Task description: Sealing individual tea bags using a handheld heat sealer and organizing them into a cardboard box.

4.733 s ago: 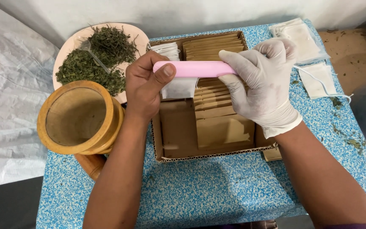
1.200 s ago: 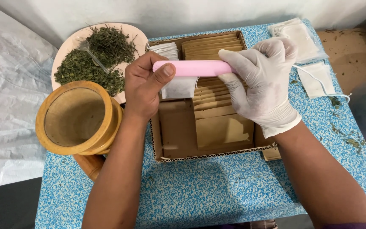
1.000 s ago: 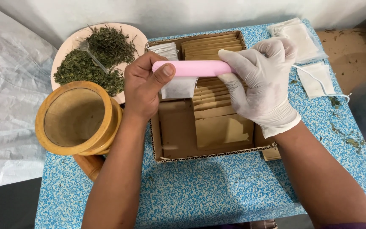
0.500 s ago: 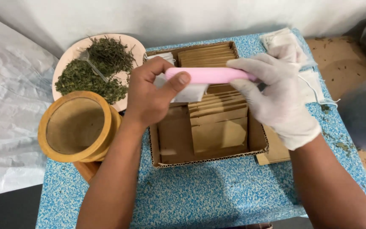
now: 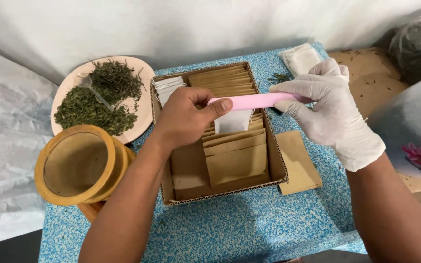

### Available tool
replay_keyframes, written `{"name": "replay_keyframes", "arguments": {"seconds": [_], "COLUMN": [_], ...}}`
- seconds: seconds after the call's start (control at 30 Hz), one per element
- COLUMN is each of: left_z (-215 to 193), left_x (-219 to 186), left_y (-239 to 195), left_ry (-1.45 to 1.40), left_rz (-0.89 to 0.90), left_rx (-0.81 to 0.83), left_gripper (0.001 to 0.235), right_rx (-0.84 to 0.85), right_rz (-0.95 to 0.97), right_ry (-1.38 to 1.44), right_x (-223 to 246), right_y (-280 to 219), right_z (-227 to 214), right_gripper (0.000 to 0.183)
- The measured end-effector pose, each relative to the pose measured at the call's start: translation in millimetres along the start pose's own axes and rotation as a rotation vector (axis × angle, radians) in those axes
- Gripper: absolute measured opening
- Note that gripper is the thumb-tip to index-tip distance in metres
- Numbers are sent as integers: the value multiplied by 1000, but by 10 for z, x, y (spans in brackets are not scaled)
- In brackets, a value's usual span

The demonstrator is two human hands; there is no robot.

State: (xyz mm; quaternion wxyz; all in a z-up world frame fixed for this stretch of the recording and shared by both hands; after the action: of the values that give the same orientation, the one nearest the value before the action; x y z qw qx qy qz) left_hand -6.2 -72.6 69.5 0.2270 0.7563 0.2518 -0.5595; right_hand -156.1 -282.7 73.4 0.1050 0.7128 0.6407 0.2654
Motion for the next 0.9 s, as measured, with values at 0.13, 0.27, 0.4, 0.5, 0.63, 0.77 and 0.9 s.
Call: {"name": "replay_keyframes", "arguments": {"seconds": [0.13, 0.27, 0.4, 0.5, 0.63, 0.77, 0.9], "left_z": [-30, -65, -54, -42, -48, -53, -63], "left_x": [-40, -63, -103, -149, -104, -172, -149], "left_y": [9, -13, -46, -85, -82, -86, -104], "left_ry": [-29, 57, 71, 83, 68, 228, 434], "left_rz": [-34, -135, -288, -236, -231, -305, -261], "left_rx": [-16, 41, 62, 81, 95, 74, 47], "left_gripper": [55, 50, 47, 48, 60, 53, 56], "right_rx": [15, 78, 111, 137, 156, 129, 131], "right_rz": [-9, 16, -6, -1, 32, 4, -13], "right_ry": [40, 60, 77, 89, 61, 54, -67], "right_x": [14, -12, -70, -67, -65, -157, -144], "right_y": [76, 96, 100, 70, 74, 86, 82], "right_z": [-23, 21, 69, 10, 70, 176, 178], "right_gripper": [19, 18, 20, 21, 19, 23, 35]}}
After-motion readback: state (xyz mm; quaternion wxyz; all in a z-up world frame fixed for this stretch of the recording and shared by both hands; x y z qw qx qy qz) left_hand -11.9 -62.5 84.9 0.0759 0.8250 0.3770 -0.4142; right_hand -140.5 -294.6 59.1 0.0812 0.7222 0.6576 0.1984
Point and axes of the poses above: each hand's wrist, its own y-axis towards the middle knuckle, its own z-axis out of the palm, x = y × z, the point moved 3 cm from there along y, towards the middle knuckle, and after that the axes turned 13 degrees about -y, right-handed, at the moved point
